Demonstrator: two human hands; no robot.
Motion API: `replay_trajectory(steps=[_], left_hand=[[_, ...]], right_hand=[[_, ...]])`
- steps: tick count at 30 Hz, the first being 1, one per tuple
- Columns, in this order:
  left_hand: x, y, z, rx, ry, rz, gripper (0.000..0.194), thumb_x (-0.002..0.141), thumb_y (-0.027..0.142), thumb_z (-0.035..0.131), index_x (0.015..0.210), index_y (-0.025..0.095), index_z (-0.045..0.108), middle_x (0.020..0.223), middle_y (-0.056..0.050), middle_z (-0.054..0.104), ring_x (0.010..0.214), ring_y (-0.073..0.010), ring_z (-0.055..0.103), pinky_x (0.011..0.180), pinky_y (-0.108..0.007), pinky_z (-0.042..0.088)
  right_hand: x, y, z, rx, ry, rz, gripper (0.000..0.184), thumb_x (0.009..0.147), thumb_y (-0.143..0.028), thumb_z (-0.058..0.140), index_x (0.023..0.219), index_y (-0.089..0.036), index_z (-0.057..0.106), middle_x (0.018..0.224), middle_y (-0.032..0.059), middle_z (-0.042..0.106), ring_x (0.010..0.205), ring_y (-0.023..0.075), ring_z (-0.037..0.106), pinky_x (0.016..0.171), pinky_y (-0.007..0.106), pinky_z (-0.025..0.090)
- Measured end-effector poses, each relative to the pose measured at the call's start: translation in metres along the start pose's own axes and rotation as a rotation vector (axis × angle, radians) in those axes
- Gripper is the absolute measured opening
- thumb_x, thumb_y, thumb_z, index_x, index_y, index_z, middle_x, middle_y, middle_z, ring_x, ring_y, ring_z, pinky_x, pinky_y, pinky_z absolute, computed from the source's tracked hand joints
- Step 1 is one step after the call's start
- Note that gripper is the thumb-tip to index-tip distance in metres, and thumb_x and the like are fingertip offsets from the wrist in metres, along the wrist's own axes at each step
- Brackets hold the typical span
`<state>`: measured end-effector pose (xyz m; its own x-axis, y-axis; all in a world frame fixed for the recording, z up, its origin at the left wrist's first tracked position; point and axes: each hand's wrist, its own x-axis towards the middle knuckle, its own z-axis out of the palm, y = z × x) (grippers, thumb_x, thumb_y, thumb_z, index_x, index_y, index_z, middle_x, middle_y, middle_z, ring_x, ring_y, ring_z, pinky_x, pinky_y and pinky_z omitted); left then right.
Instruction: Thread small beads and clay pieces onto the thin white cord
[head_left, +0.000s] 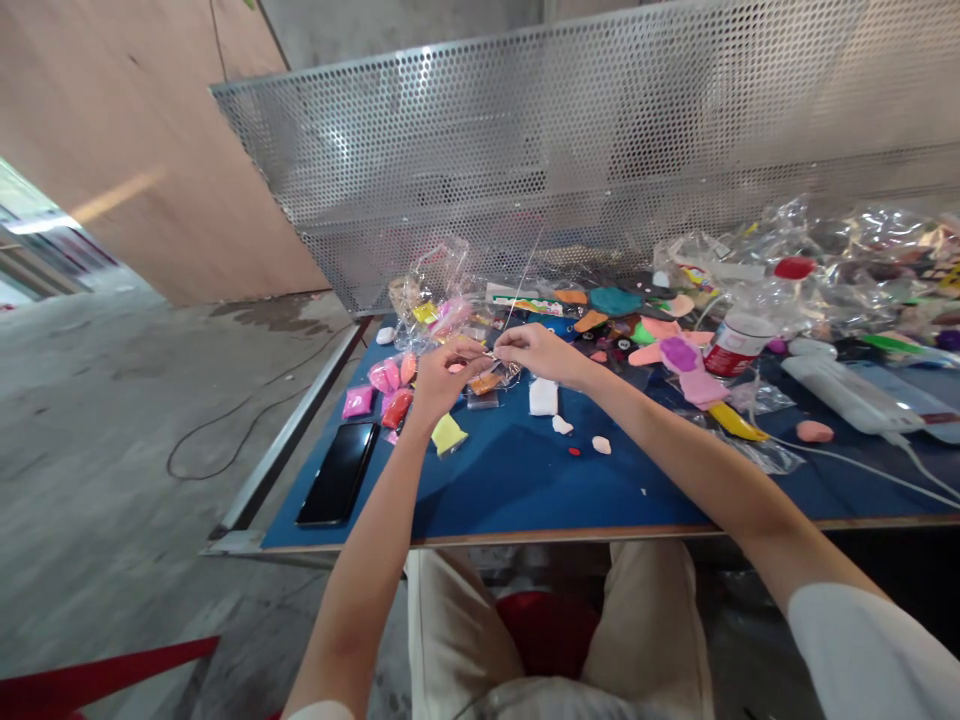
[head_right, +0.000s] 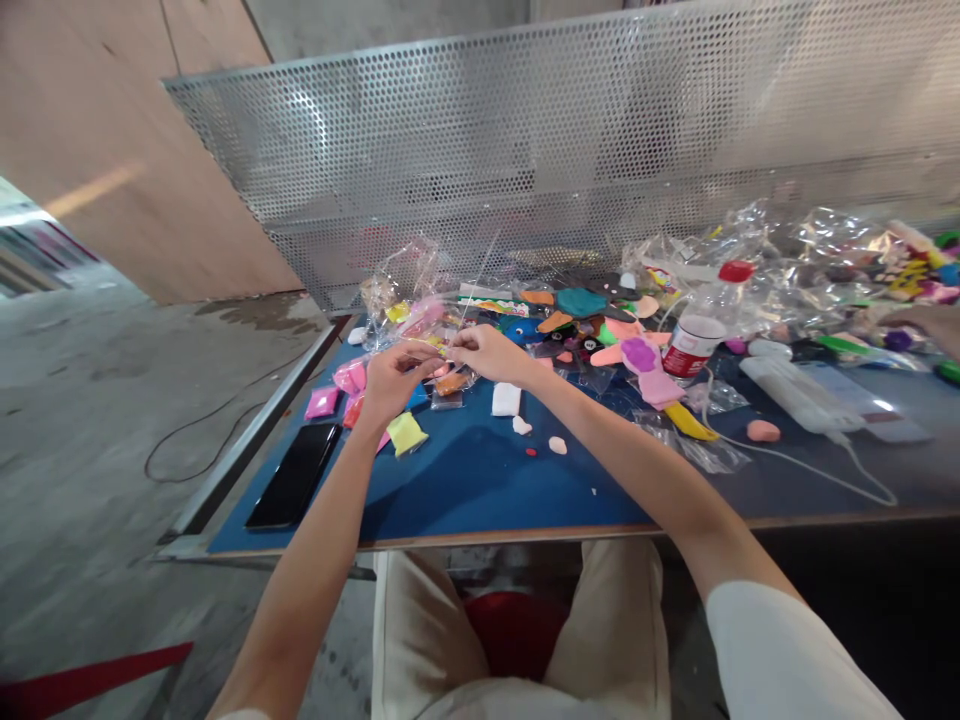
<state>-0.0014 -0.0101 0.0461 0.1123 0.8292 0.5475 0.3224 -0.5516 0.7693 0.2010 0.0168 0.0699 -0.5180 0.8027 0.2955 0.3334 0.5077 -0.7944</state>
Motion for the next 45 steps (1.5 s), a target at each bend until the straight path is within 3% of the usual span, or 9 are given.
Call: replay_trajectory(steps=[7, 13, 16, 21, 24, 29, 34, 42, 45], left_hand=[[-0.001, -0.001, -0.003, 0.180, -0.007, 0.077, 0.019, 0.088, 0.043, 0.075, 0.087, 0.025, 0.081, 0.090, -0.004, 0.081, 0.083, -0.0213, 0.076, 0.081, -0.036, 0.061], [0.001, 0.000, -0.007, 0.290, -0.103, 0.157, 0.023, 0.093, 0.044, 0.068, 0.089, 0.026, 0.081, 0.092, -0.004, 0.081, 0.083, -0.0210, 0.075, 0.082, -0.035, 0.058], [0.001, 0.003, -0.010, 0.301, -0.145, 0.116, 0.028, 0.093, 0.047, 0.066, 0.088, 0.023, 0.080, 0.091, -0.006, 0.080, 0.087, -0.0218, 0.073, 0.084, -0.035, 0.056], [0.001, 0.010, -0.017, 0.114, -0.305, -0.074, 0.043, 0.094, 0.056, 0.060, 0.086, 0.017, 0.077, 0.078, -0.003, 0.074, 0.076, -0.0188, 0.067, 0.074, -0.030, 0.053], [0.002, 0.006, -0.016, 0.096, -0.299, -0.098, 0.044, 0.090, 0.059, 0.062, 0.085, 0.018, 0.077, 0.080, -0.003, 0.074, 0.078, -0.0187, 0.066, 0.074, -0.030, 0.053], [0.003, -0.006, -0.009, 0.169, -0.258, -0.082, 0.031, 0.082, 0.048, 0.073, 0.093, 0.019, 0.076, 0.092, -0.005, 0.078, 0.077, -0.0167, 0.067, 0.069, -0.028, 0.053], [0.000, -0.010, -0.001, 0.214, -0.150, -0.062, 0.034, 0.080, 0.039, 0.076, 0.108, 0.019, 0.073, 0.092, -0.005, 0.079, 0.078, -0.0170, 0.071, 0.071, -0.028, 0.055], [0.001, -0.014, 0.000, 0.235, -0.187, -0.003, 0.034, 0.081, 0.052, 0.077, 0.094, 0.020, 0.075, 0.084, -0.003, 0.079, 0.073, -0.0177, 0.072, 0.068, -0.028, 0.058], [0.000, -0.015, -0.002, 0.236, -0.132, 0.056, 0.038, 0.084, 0.058, 0.074, 0.089, 0.020, 0.078, 0.085, -0.004, 0.080, 0.073, -0.0186, 0.073, 0.065, -0.029, 0.058]], right_hand=[[0.000, -0.002, 0.001, -0.046, 0.021, -0.043, 0.023, 0.091, -0.032, 0.055, 0.085, -0.015, 0.070, 0.083, 0.0053, 0.070, 0.074, 0.0152, 0.058, 0.071, 0.030, 0.042], [-0.002, -0.001, 0.005, -0.134, 0.029, -0.038, 0.019, 0.093, -0.029, 0.056, 0.089, -0.016, 0.070, 0.085, 0.0052, 0.072, 0.075, 0.0160, 0.060, 0.071, 0.029, 0.042], [-0.005, -0.004, 0.010, -0.246, 0.075, -0.065, 0.015, 0.094, -0.024, 0.054, 0.091, -0.017, 0.067, 0.089, 0.0059, 0.073, 0.078, 0.0171, 0.061, 0.073, 0.029, 0.041], [-0.008, -0.011, 0.022, -0.428, 0.181, -0.222, 0.017, 0.097, -0.016, 0.048, 0.095, -0.017, 0.065, 0.099, 0.0105, 0.073, 0.091, 0.0221, 0.064, 0.082, 0.033, 0.040], [-0.006, -0.004, 0.023, -0.461, 0.219, -0.249, 0.015, 0.096, -0.016, 0.051, 0.093, -0.019, 0.066, 0.096, 0.0096, 0.075, 0.093, 0.0233, 0.065, 0.087, 0.036, 0.040], [0.000, 0.014, 0.016, -0.272, 0.157, -0.065, 0.016, 0.093, -0.023, 0.056, 0.087, -0.018, 0.071, 0.085, 0.0049, 0.075, 0.073, 0.0167, 0.062, 0.070, 0.029, 0.041], [0.001, 0.017, 0.014, -0.208, 0.191, 0.027, 0.015, 0.090, -0.023, 0.059, 0.085, -0.018, 0.073, 0.082, 0.0037, 0.075, 0.072, 0.0154, 0.062, 0.068, 0.027, 0.041], [0.003, 0.009, 0.012, -0.122, 0.071, 0.029, 0.016, 0.090, -0.023, 0.059, 0.084, -0.016, 0.072, 0.080, 0.0043, 0.074, 0.071, 0.0157, 0.062, 0.065, 0.026, 0.042], [0.003, 0.005, 0.008, -0.086, 0.062, 0.018, 0.018, 0.091, -0.024, 0.059, 0.081, -0.015, 0.072, 0.078, 0.0044, 0.073, 0.070, 0.0161, 0.062, 0.065, 0.027, 0.044]])
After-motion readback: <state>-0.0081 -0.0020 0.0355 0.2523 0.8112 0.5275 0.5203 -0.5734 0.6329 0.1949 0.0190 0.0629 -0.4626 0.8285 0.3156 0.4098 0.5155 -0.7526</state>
